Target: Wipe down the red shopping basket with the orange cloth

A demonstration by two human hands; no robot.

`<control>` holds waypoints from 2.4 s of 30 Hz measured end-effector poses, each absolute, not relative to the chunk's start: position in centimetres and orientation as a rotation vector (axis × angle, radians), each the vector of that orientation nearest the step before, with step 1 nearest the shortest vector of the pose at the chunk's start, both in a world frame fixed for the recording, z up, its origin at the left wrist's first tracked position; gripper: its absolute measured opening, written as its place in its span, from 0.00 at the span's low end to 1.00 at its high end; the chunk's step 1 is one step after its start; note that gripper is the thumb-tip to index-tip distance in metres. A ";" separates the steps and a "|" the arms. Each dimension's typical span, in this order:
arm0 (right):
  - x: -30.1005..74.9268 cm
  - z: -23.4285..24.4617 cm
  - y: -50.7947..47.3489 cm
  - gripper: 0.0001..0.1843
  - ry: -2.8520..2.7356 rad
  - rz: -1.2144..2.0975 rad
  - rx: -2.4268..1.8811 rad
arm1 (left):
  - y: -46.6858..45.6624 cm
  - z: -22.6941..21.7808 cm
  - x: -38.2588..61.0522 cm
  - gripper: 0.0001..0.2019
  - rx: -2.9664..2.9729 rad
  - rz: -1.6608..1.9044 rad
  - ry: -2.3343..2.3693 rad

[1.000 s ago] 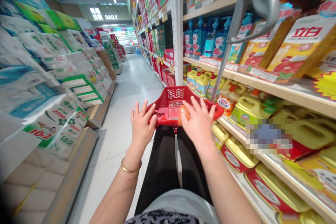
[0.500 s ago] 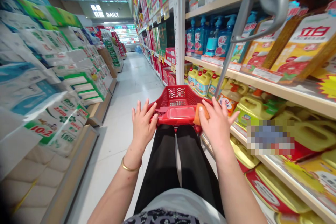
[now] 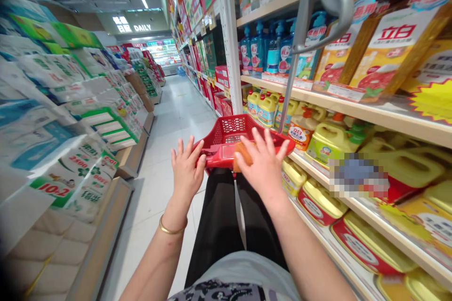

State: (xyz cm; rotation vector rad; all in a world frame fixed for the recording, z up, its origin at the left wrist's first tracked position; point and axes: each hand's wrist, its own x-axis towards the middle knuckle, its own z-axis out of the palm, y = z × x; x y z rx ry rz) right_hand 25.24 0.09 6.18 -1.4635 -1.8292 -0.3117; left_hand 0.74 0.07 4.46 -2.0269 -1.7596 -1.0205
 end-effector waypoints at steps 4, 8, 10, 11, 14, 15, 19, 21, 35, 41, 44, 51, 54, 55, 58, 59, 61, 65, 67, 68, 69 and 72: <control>29.6 5.8 1.0 0.25 -1.571 -0.303 -1.671 | 0.2 4.3 0.8 0.25 -2.032 -1.072 -1.761; 26.1 6.4 0.5 0.26 -1.697 -0.326 -1.597 | 0.2 4.3 0.7 0.25 -2.007 -1.081 -1.779; 23.0 6.8 -0.1 0.28 -1.852 -0.340 -1.479 | 0.2 4.4 0.6 0.25 -2.008 -1.058 -1.776; 21.7 7.0 -0.3 0.28 -1.907 -0.344 -1.422 | 0.2 4.4 0.6 0.25 -2.011 -1.044 -1.771; 20.4 7.2 -0.7 0.30 -1.961 -0.331 -1.329 | 0.2 4.5 0.6 0.25 -2.019 -1.011 -1.759; 20.9 7.1 -0.6 0.30 -1.951 -0.319 -1.333 | 0.2 4.5 0.6 0.25 -2.020 -1.005 -1.757; 26.4 6.1 0.3 0.28 -1.798 -0.255 -1.474 | 0.1 4.5 0.5 0.25 -2.017 -1.013 -1.757; 29.4 5.7 0.9 0.27 -1.651 -0.233 -1.583 | -0.1 4.7 0.5 0.25 -2.029 -1.006 -1.764; 25.6 6.2 0.3 0.24 -1.777 -0.215 -1.444 | 1.2 8.1 9.1 0.30 -2.242 -0.799 -1.465; 32.3 5.7 2.9 0.25 -1.382 -0.013 -1.673 | 1.5 7.7 8.9 0.37 -2.266 -0.781 -1.444; 30.9 5.8 2.5 0.25 -1.400 -0.046 -1.667 | 1.3 7.9 8.9 0.37 -2.263 -0.768 -1.452; 28.3 5.4 1.0 0.24 -1.724 -0.130 -1.449 | 1.0 8.1 9.0 0.37 -2.209 -0.655 -1.484; 32.6 5.5 3.2 0.24 -1.514 0.070 -1.584 | 1.2 8.0 9.1 0.37 -2.218 -0.666 -1.482; 33.9 5.7 4.0 0.25 -1.416 0.159 -1.660 | 1.2 7.9 9.1 0.37 -2.219 -0.675 -1.484; 34.6 6.0 4.6 0.28 -1.257 0.227 -1.802 | 1.3 7.7 9.1 0.36 -2.212 -0.701 -1.492; 33.7 6.0 4.1 0.27 -1.298 0.149 -1.790 | 1.3 7.7 9.1 0.36 -2.210 -0.707 -1.492; 30.6 5.7 2.3 0.25 -1.486 -0.077 -1.676 | 1.3 7.6 9.0 0.36 -2.203 -0.718 -1.492; 25.7 5.4 -0.5 0.27 -1.760 -0.168 -1.477 | 1.2 7.7 8.9 0.37 -2.206 -0.705 -1.484; 26.4 5.4 -0.4 0.26 -1.748 -0.130 -1.487 | 1.1 7.8 9.0 0.38 -2.222 -0.682 -1.486; 27.4 5.4 0.1 0.25 -1.714 -0.107 -1.510 | 1.1 7.8 9.0 0.38 -2.228 -0.674 -1.491; 28.7 5.5 0.7 0.24 -1.667 -0.085 -1.540 | 1.1 7.8 9.1 0.38 -2.230 -0.673 -1.500; 32.0 5.7 2.5 0.24 -1.488 -0.035 -1.655 | 1.0 7.8 9.3 0.38 -2.222 -0.695 -1.524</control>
